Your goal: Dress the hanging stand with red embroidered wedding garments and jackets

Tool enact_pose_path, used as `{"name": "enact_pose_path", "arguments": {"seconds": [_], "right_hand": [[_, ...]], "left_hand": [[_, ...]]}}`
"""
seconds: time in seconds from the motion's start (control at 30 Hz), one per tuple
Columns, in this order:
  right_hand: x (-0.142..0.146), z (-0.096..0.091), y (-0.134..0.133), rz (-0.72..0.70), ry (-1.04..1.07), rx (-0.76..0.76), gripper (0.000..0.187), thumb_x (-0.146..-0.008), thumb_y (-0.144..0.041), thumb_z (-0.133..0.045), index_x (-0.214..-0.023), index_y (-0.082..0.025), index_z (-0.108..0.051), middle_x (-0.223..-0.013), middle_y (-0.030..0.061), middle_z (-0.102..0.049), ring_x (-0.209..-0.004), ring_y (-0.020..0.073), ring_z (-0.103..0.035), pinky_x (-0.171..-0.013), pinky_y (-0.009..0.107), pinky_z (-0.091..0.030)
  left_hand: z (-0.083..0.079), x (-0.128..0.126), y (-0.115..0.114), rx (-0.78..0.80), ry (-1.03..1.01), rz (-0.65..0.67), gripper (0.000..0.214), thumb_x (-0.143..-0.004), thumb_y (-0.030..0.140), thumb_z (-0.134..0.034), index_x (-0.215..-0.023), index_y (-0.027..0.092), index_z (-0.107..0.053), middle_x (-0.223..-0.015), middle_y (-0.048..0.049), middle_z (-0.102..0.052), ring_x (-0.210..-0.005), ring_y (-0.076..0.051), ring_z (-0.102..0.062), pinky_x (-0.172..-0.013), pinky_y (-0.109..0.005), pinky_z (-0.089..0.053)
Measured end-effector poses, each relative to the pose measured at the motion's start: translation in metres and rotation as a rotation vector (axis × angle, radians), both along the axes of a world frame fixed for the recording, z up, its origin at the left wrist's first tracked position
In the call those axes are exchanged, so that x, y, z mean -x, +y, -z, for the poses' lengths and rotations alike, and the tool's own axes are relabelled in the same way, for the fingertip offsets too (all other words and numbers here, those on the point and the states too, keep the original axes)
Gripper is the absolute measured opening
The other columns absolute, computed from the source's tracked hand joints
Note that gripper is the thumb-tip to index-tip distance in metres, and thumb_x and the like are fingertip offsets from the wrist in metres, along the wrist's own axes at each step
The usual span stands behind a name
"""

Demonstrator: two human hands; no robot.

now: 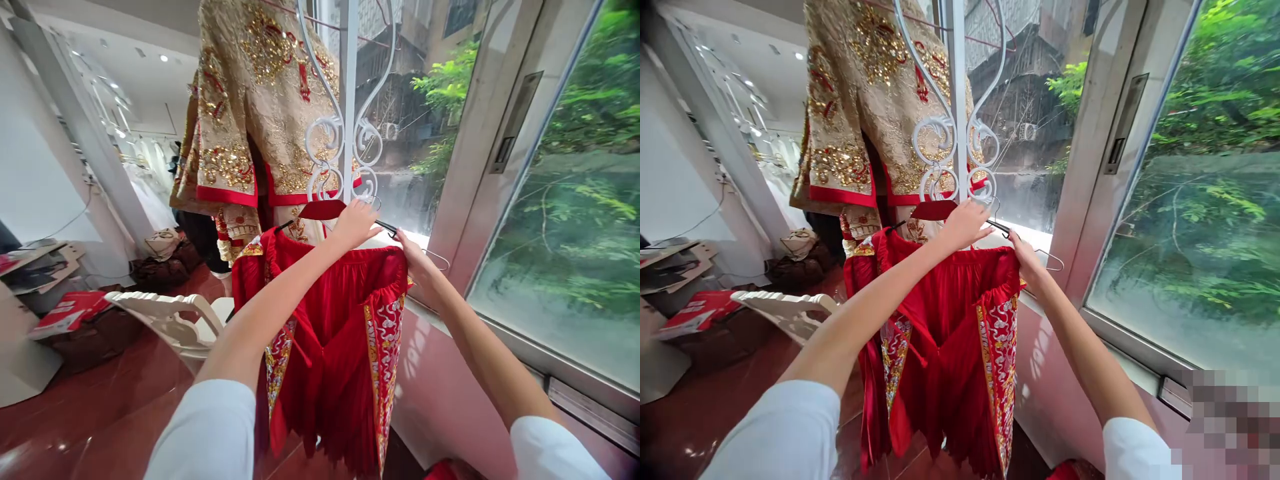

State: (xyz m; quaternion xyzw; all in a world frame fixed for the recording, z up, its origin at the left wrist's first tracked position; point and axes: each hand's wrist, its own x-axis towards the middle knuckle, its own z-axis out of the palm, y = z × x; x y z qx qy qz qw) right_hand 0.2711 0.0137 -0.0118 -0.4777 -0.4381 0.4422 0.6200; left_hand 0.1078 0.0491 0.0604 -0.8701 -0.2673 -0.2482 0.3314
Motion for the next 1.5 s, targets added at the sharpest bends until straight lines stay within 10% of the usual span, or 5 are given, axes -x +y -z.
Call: {"name": "enact_pose_path", "arguments": {"seconds": [0.2,0.43,0.63,1.1,1.5], "right_hand": [[-0.036,0.003,-0.051,-0.148,-0.280,-0.008,0.078,-0.053,-0.014,-0.076,-0.122,-0.022,-0.042,-0.071,-0.0020,-0.064,-0.061,0.0166,-0.062,-0.055,0.025,-0.051],[-0.065,-0.050,-0.045,0.116,-0.312,0.006,0.014,-0.059,-0.011,-0.063,-0.071,-0.014,-0.058,-0.053,0.0001,-0.056,-0.047,0.0129,-0.053,-0.043,0.022,-0.041],[-0.044,-0.125,-0.057,0.276,-0.612,-0.159,0.005,-0.063,-0.009,-0.062,-0.064,-0.013,-0.059,-0.050,-0.0008,-0.051,-0.044,0.0093,-0.043,-0.042,0.022,-0.031],[-0.033,-0.152,-0.018,0.727,-1.221,-0.547,0.005,-0.070,-0.017,-0.057,-0.068,-0.017,-0.062,-0.063,0.0055,-0.056,-0.068,0.0197,-0.052,-0.063,0.032,-0.040],[0.056,-0.014,-0.052,0.389,-1.689,-0.332,0.026,-0.089,-0.031,-0.038,-0.081,-0.017,-0.059,-0.072,0.0123,-0.061,-0.064,0.0212,-0.054,-0.055,0.029,-0.033]], "left_hand": [[-0.003,-0.009,0.006,0.082,-0.203,0.091,0.038,-0.093,0.033,-0.031,-0.080,0.016,-0.062,-0.075,-0.0070,-0.066,-0.074,-0.021,-0.059,-0.072,-0.033,-0.033],[-0.027,-0.003,-0.019,0.229,-0.296,0.226,0.039,-0.090,0.033,-0.034,-0.069,0.018,-0.062,-0.062,-0.0026,-0.062,-0.061,-0.016,-0.054,-0.064,-0.030,-0.032],[-0.030,-0.003,-0.020,0.280,-0.274,0.176,0.037,-0.090,0.037,-0.035,-0.083,0.020,-0.068,-0.081,-0.0043,-0.069,-0.076,-0.020,-0.060,-0.069,-0.031,-0.036],[-0.029,-0.008,-0.019,0.293,-0.192,-0.032,0.042,-0.089,0.041,-0.039,-0.118,0.010,-0.044,-0.091,-0.0126,-0.066,-0.087,-0.026,-0.063,-0.075,-0.033,-0.043],[-0.004,0.006,-0.005,0.289,-0.210,-0.111,0.023,-0.074,0.015,-0.048,-0.095,0.013,-0.057,-0.080,-0.0121,-0.067,-0.080,-0.027,-0.064,-0.068,-0.033,-0.044]]}}
